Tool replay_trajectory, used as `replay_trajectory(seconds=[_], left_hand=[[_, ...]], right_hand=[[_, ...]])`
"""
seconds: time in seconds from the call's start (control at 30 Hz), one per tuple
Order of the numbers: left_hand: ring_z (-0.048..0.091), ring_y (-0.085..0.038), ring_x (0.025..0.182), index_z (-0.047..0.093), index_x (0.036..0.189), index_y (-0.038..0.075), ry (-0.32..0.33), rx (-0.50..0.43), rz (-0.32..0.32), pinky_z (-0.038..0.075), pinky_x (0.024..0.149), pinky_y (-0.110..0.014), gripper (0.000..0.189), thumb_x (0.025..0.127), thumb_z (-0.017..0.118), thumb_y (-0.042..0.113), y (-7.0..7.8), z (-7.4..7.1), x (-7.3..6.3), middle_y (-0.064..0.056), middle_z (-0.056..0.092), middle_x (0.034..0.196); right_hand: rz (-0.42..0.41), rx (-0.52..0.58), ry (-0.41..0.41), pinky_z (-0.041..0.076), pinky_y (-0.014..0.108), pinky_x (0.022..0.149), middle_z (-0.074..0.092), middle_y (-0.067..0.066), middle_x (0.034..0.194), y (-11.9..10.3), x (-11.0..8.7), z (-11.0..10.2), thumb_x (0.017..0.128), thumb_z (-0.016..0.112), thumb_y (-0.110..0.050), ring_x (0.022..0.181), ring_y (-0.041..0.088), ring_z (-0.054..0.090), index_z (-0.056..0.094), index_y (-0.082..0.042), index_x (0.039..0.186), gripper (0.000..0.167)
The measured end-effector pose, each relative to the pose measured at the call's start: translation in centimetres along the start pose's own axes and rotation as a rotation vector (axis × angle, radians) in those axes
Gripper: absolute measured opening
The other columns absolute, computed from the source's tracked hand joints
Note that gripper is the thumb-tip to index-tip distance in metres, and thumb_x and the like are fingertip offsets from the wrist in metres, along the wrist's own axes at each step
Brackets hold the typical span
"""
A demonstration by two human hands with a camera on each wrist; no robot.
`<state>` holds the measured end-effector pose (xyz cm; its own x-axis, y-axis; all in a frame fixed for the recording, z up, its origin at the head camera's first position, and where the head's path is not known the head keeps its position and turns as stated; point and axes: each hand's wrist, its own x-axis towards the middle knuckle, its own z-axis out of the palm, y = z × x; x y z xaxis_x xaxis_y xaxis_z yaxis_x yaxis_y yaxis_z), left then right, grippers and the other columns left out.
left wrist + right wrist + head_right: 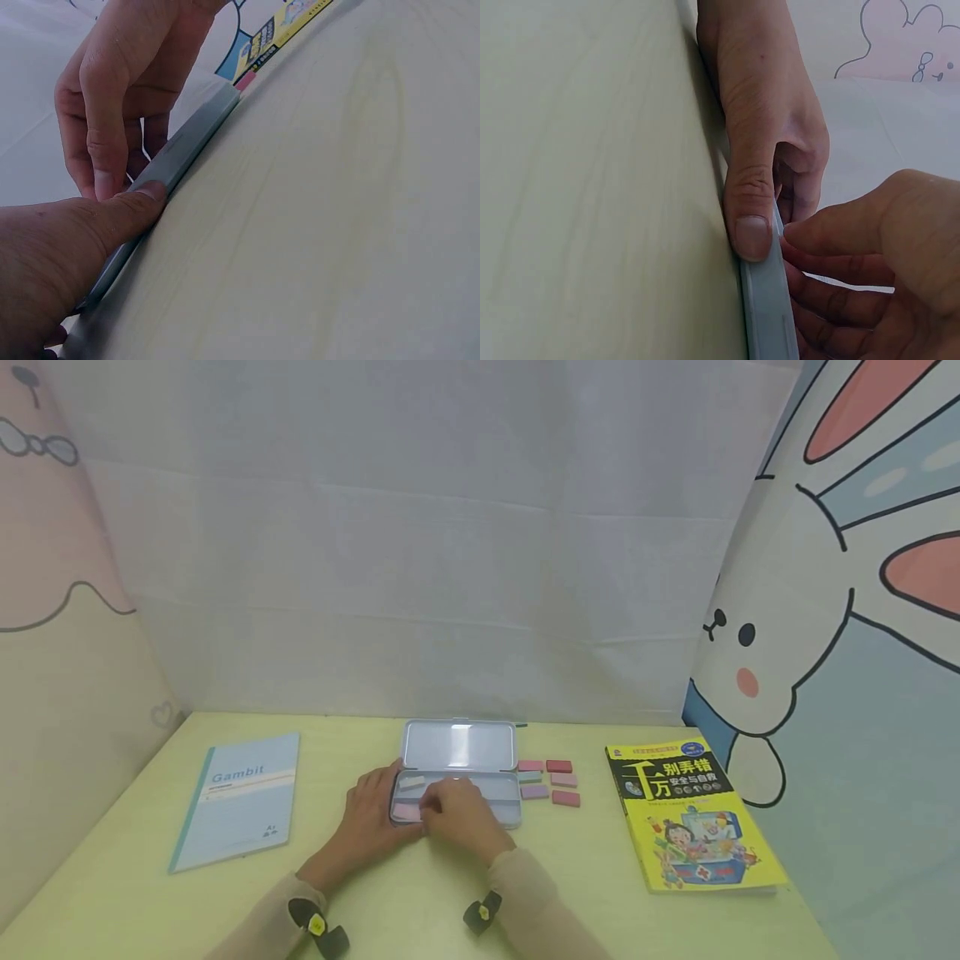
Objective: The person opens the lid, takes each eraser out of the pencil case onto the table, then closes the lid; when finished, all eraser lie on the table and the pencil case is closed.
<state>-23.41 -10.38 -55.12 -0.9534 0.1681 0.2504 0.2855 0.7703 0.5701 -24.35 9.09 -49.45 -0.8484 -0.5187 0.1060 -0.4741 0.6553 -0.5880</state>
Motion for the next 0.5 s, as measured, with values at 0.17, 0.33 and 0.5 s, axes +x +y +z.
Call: replay_trajectory(seconds=[0.17,0.33,0.5], left_hand=[[0.046,-0.043,0.144,0.038,0.162,-0.001,0.001,0.02,0.004,0.038,0.115,-0.065,0.113,0.077,0.091,0.052,0.1,-0.1,-0.1,-0.023,0.055,0.152],[0.049,-0.043,0.141,0.04,0.16,-0.001,0.019,0.041,0.015,0.039,0.112,-0.065,0.111,0.077,0.092,0.052,0.1,-0.1,-0.1,-0.024,0.057,0.149],[0.048,-0.043,0.143,0.039,0.161,-0.001,0.013,0.036,0.014,0.039,0.113,-0.065,0.112,0.077,0.091,0.053,0.1,-0.1,-0.1,-0.024,0.056,0.151]], right_hand=[[0.07,-0.001,0.062,0.049,0.026,0.072,0.079,-0.001,0.085,-0.6,-0.1,0.5,0.091,0.075,-0.012,0.076,0.007,0.06,0.082,-0.01,0.091,0.006],[0.166,-0.02,0.135,0.047,0.027,0.071,0.08,-0.004,0.082,-1.3,-0.2,1.0,0.089,0.082,-0.021,0.076,0.007,0.061,0.084,-0.015,0.086,0.007],[0.173,-0.004,0.161,0.044,0.029,0.074,0.079,-0.005,0.079,-1.4,0.0,1.2,0.088,0.084,-0.022,0.075,0.008,0.058,0.082,-0.016,0.082,0.009]])
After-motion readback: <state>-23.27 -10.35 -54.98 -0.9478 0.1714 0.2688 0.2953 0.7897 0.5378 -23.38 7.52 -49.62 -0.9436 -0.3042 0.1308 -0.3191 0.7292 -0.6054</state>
